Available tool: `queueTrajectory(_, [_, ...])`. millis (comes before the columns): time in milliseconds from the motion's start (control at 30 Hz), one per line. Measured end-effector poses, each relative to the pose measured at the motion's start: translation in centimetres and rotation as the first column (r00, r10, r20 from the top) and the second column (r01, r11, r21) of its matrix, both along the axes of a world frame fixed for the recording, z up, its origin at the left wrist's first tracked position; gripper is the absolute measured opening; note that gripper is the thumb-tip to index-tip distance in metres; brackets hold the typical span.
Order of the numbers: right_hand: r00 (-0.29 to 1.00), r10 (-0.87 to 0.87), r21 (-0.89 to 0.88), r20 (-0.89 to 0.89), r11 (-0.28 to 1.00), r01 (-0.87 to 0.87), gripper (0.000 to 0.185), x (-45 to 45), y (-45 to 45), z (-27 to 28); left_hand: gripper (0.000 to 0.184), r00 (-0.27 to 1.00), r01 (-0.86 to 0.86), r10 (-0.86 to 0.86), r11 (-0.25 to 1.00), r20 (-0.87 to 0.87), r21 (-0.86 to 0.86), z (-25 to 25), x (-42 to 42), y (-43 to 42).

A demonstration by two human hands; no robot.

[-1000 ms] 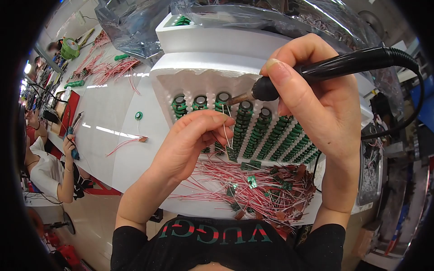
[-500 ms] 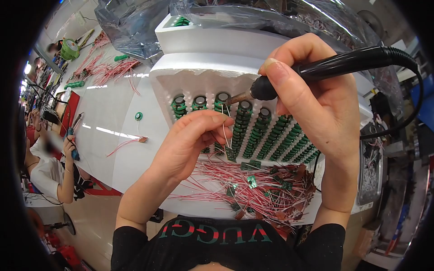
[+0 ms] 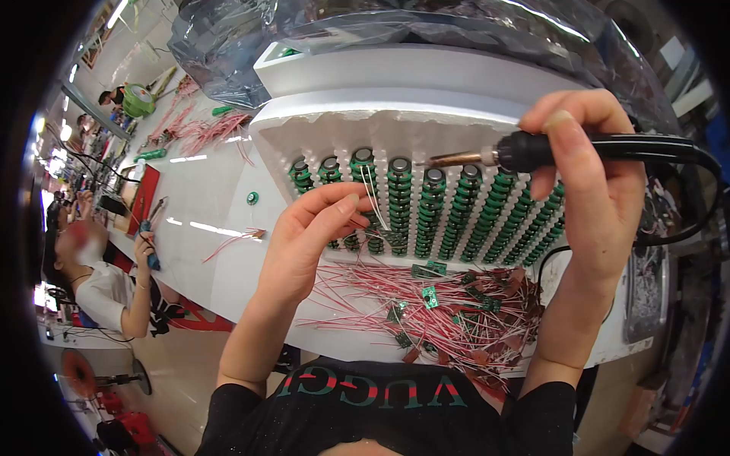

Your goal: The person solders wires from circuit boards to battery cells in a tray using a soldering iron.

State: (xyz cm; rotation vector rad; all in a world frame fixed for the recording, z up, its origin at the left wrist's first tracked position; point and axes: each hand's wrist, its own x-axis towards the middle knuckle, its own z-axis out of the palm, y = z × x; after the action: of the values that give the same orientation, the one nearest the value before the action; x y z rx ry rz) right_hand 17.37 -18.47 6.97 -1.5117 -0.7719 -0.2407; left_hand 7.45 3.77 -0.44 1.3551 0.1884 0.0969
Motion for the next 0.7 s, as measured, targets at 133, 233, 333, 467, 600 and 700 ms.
queueTrajectory(133, [0.998,0.028,0.112,-0.050,0.993,-0.022,0.016,0.2,-2.1,-1.4,0.031,0.998,-0.065,0.062,0.991,0.028,0.113,0.2,0.1,-1.0])
queueTrajectory(233, [0.997,0.050,0.160,-0.052,0.986,-0.041,0.016,1.3,-3.5,-2.2,0.030,0.991,-0.129,0.125,0.985,0.046,0.116,0.2,0.7,-1.8])
queueTrajectory(333, [0.995,0.049,0.172,-0.089,0.985,-0.033,0.018,1.8,-4.6,-2.2,0.029,0.981,-0.186,0.180,0.978,0.066,0.100,-0.4,1.1,-2.5])
queueTrajectory(467, [0.998,0.042,0.169,-0.056,0.985,-0.032,0.019,2.3,-5.0,-2.4,0.027,0.970,-0.240,0.236,0.969,0.065,0.059,-0.6,1.1,-3.0])
queueTrajectory(600, [0.994,0.062,0.205,-0.085,0.978,-0.043,0.019,2.4,-5.0,-2.4,0.030,0.971,-0.237,0.234,0.970,0.058,0.049,-0.3,1.0,-3.5])
queueTrajectory(700, [0.990,0.078,0.216,-0.120,0.975,-0.050,0.020,3.3,-5.6,-2.9,0.030,0.975,-0.218,0.216,0.976,0.059,0.031,-0.2,1.1,-3.4])
